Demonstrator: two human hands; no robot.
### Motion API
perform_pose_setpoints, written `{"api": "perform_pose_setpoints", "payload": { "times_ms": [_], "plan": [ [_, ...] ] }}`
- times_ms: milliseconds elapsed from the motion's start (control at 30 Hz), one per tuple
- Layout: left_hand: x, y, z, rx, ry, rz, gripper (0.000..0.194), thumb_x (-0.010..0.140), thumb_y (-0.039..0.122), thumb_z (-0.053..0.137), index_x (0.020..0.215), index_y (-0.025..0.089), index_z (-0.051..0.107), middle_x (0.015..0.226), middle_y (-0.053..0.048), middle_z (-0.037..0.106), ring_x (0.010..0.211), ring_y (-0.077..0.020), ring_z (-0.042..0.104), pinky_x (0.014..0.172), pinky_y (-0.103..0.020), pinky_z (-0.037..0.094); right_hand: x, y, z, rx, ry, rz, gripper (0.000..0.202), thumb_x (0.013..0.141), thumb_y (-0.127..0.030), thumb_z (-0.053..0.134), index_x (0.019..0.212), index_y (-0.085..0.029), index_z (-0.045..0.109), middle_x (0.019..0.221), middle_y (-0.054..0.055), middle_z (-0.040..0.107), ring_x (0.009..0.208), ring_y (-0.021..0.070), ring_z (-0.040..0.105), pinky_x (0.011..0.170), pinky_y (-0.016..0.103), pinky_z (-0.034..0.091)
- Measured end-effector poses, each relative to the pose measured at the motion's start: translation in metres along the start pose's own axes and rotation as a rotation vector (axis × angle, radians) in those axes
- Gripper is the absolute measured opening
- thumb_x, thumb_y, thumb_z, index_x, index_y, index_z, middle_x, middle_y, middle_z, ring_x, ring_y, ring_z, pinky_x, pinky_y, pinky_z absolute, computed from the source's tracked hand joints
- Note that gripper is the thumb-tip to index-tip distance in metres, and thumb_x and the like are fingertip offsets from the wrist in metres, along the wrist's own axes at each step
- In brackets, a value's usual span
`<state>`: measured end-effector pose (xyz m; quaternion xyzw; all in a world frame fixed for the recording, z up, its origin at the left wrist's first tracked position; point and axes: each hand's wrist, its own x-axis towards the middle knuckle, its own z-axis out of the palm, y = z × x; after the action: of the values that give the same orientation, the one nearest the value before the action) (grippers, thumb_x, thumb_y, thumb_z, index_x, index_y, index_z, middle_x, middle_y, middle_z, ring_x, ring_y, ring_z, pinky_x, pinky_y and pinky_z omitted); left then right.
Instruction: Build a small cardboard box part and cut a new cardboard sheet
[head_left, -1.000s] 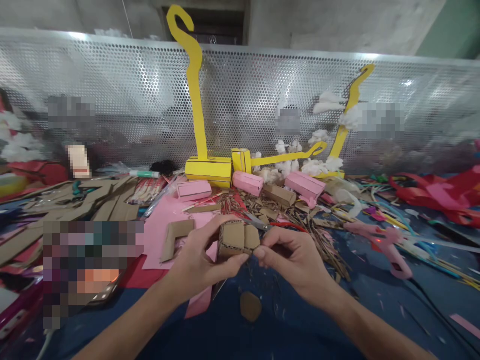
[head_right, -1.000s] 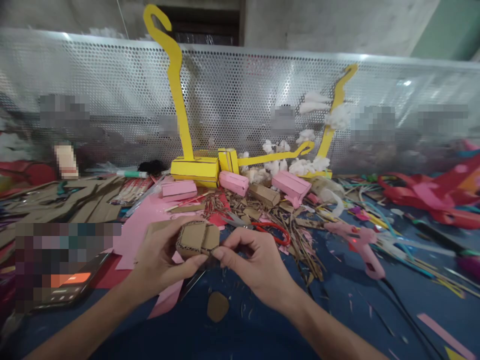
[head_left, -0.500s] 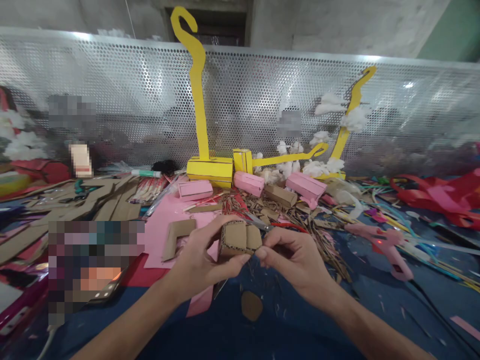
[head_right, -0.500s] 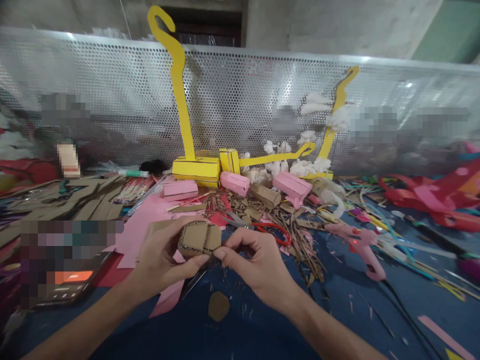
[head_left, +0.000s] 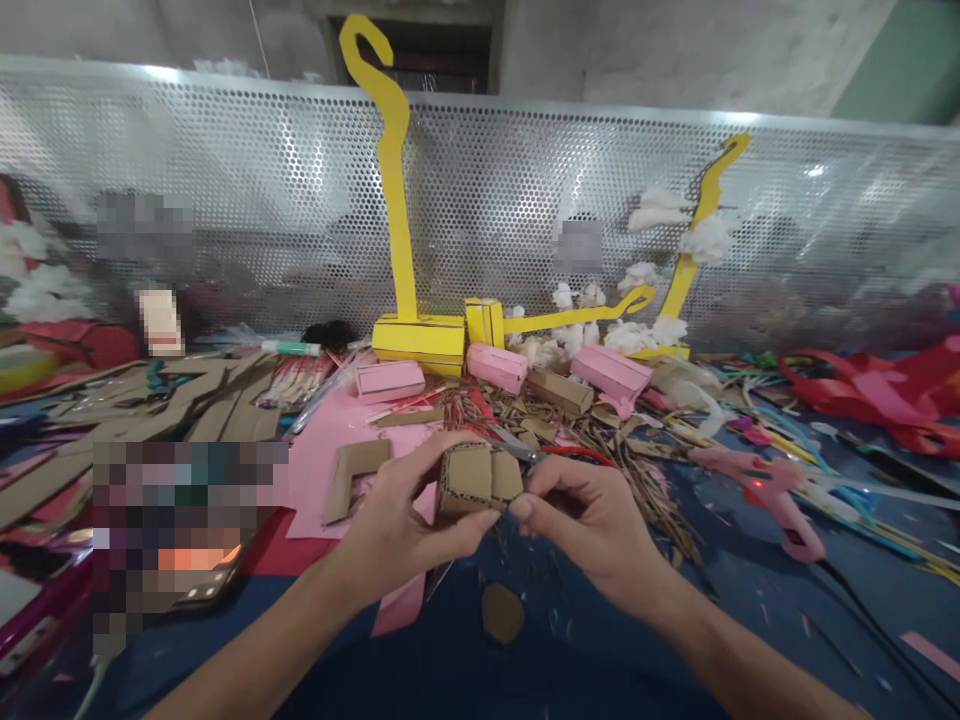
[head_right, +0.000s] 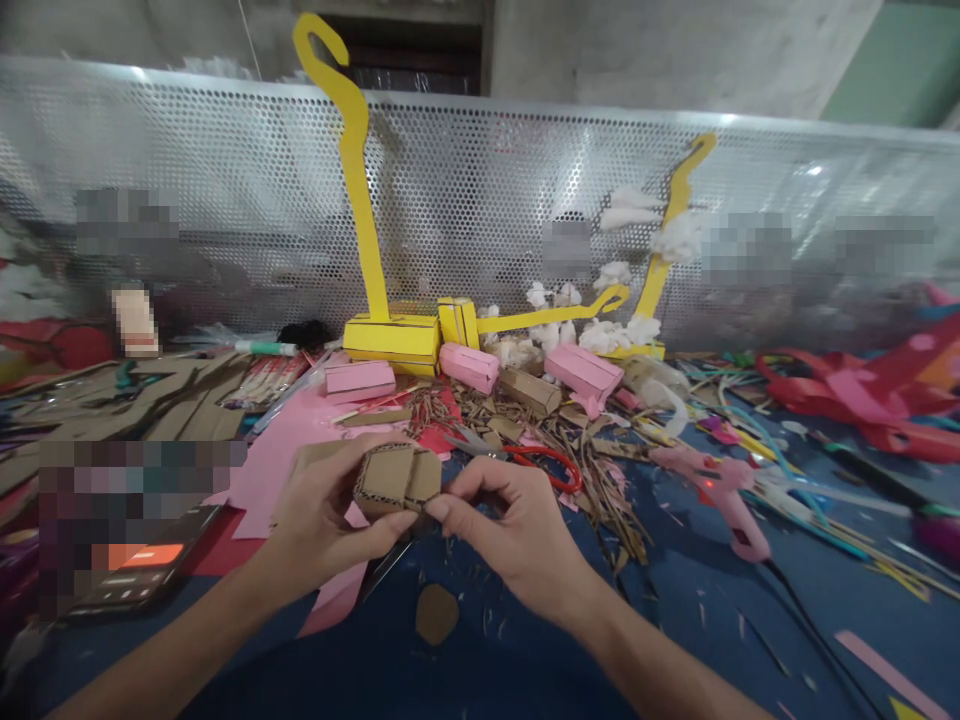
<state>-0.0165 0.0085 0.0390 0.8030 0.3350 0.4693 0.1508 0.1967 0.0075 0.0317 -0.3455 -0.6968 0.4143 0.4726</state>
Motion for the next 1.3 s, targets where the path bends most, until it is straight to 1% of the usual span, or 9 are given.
{"api": "perform_pose_setpoints", "payload": {
  "times_ms": [333,500,600,700,800,867,1000,1167,1300],
  "plan": [
    [-0.001,-0.002,0.002,0.0,0.008,-0.022,0.042,0.076,0.024,0.075,0.115,0.022,0.059,0.092,-0.003,0.071,0.083,-0.0192,0.065,0.075,-0.028,0.054,0.0,0.0,0.0,0.0,-0.007,-0.004,0.024,0.085,-0.038,0.073,0.071,-0.019,0.067,0.065,0.0,0.067,0.061,0.0123,0.06,0.059,0.023,0.047],
    [0.0,-0.002,0.002,0.005,0.011,-0.033,0.041,0.075,0.027,0.076,0.113,0.021,0.061,0.089,-0.003,0.072,0.08,-0.0196,0.066,0.074,-0.029,0.054,-0.002,0.0,0.001,-0.011,-0.004,-0.008,0.025,0.086,-0.038,0.072,0.071,-0.019,0.067,0.065,0.0,0.066,0.06,0.0124,0.059,0.057,0.023,0.047],
    [0.0,-0.002,0.002,-0.008,0.022,-0.051,0.042,0.075,0.027,0.076,0.114,0.022,0.062,0.092,-0.004,0.072,0.082,-0.02,0.066,0.073,-0.029,0.055,-0.001,0.0,0.001,-0.016,0.009,0.0,0.026,0.086,-0.039,0.072,0.07,-0.018,0.066,0.064,0.0,0.065,0.06,0.0123,0.058,0.057,0.023,0.046],
    [-0.001,-0.001,0.004,-0.054,0.008,-0.106,0.041,0.078,0.028,0.075,0.116,0.022,0.061,0.099,-0.005,0.073,0.086,-0.0199,0.067,0.071,-0.027,0.055,0.0,0.0,0.002,-0.019,0.018,0.011,0.028,0.087,-0.039,0.071,0.07,-0.019,0.064,0.062,-0.001,0.064,0.058,0.0116,0.056,0.056,0.023,0.045],
    [-0.001,-0.001,0.008,-0.179,0.001,-0.194,0.039,0.082,0.03,0.073,0.118,0.022,0.061,0.098,-0.004,0.073,0.084,-0.0185,0.068,0.069,-0.026,0.056,0.002,0.001,0.002,-0.002,0.022,0.012,0.027,0.088,-0.039,0.069,0.072,-0.019,0.063,0.062,-0.002,0.062,0.059,0.0111,0.055,0.057,0.022,0.044],
    [0.0,-0.001,0.011,-0.262,0.03,-0.254,0.038,0.084,0.033,0.071,0.119,0.021,0.06,0.1,-0.004,0.073,0.087,-0.0194,0.07,0.072,-0.028,0.058,0.003,0.002,0.002,0.013,0.025,0.011,0.025,0.088,-0.04,0.069,0.076,-0.019,0.063,0.065,-0.002,0.061,0.061,0.0112,0.054,0.058,0.022,0.045],
    [0.002,-0.002,0.015,-0.332,0.082,-0.344,0.035,0.086,0.036,0.07,0.117,0.021,0.062,0.108,-0.006,0.075,0.099,-0.0224,0.071,0.082,-0.033,0.059,0.004,0.005,0.004,0.028,0.003,0.032,0.024,0.088,-0.042,0.069,0.085,-0.018,0.064,0.07,-0.002,0.06,0.064,0.0116,0.054,0.06,0.023,0.045],
    [0.002,-0.009,0.014,-0.458,-0.011,-0.427,0.042,0.086,0.04,0.069,0.122,0.021,0.057,0.118,-0.008,0.072,0.107,-0.0236,0.069,0.086,-0.033,0.059,0.007,0.01,0.003,0.023,-0.003,0.039,0.025,0.089,-0.043,0.068,0.083,-0.019,0.063,0.069,-0.002,0.058,0.063,0.0114,0.052,0.06,0.023,0.044],
    [0.003,-0.016,0.006,-0.461,-0.185,-0.469,0.053,0.084,0.032,0.071,0.132,0.019,0.052,0.127,-0.01,0.068,0.112,-0.0243,0.067,0.092,-0.037,0.057,0.009,0.012,0.001,0.008,-0.015,0.049,0.025,0.089,-0.042,0.068,0.082,-0.019,0.063,0.069,-0.003,0.058,0.063,0.0113,0.052,0.059,0.023,0.042]
  ]
}}
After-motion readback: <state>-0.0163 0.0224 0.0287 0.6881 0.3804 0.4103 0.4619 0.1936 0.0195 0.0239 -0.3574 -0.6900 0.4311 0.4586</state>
